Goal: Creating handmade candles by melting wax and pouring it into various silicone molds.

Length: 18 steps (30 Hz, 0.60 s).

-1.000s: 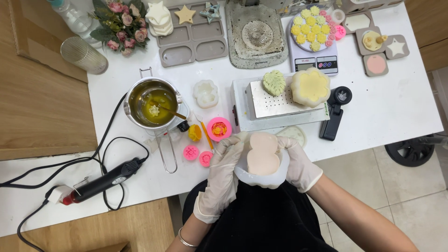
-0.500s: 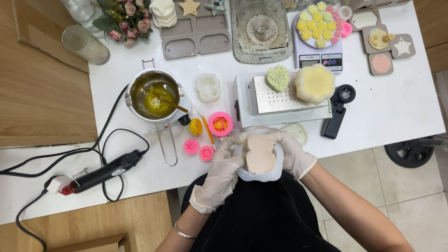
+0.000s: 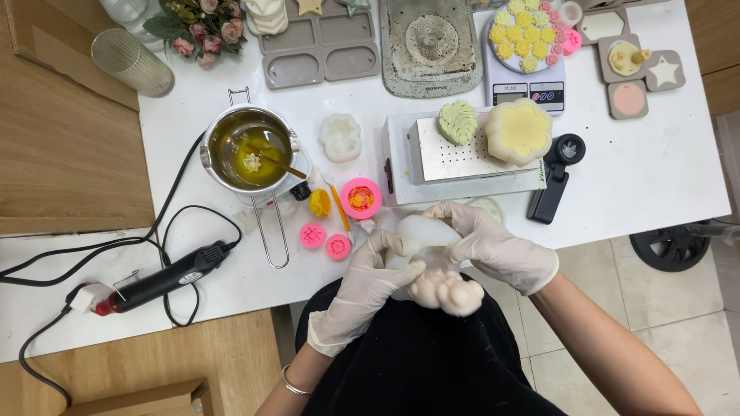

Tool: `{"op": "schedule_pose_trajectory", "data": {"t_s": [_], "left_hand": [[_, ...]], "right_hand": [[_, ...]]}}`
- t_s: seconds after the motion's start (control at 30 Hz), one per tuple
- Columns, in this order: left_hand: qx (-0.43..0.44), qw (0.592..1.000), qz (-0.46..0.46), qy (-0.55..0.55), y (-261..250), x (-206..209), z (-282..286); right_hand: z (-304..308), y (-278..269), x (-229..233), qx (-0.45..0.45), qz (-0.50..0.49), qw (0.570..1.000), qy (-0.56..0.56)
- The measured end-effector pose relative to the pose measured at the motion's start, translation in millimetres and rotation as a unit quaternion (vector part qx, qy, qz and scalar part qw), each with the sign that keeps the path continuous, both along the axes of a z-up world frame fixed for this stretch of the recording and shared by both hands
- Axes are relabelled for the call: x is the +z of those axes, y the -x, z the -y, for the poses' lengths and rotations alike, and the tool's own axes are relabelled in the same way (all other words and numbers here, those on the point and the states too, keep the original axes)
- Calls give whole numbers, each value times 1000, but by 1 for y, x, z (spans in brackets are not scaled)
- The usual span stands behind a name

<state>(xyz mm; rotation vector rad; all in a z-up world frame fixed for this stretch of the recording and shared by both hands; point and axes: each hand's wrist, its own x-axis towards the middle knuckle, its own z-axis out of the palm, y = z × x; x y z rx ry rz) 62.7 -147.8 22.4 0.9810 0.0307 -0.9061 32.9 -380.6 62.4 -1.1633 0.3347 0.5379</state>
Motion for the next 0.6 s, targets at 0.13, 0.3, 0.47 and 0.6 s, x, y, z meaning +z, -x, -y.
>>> {"op": "schedule_pose_trajectory", "data": {"t_s": [0.13, 0.3, 0.47, 0.6], "left_hand": [[-7, 1000, 21, -18, -1, 11, -1], [11, 1000, -2, 2, 6, 12, -2], [106, 991, 82, -32, 10, 4, 5], [161, 986, 10, -33, 3, 11, 16]], "right_hand": [[-13, 1, 18, -14, -25, 999, 22], [-44, 22, 49, -153, -141, 977, -51], [-38, 46, 39, -156, -213, 964, -2], [-26, 47, 36, -140, -173, 974, -48]]}}
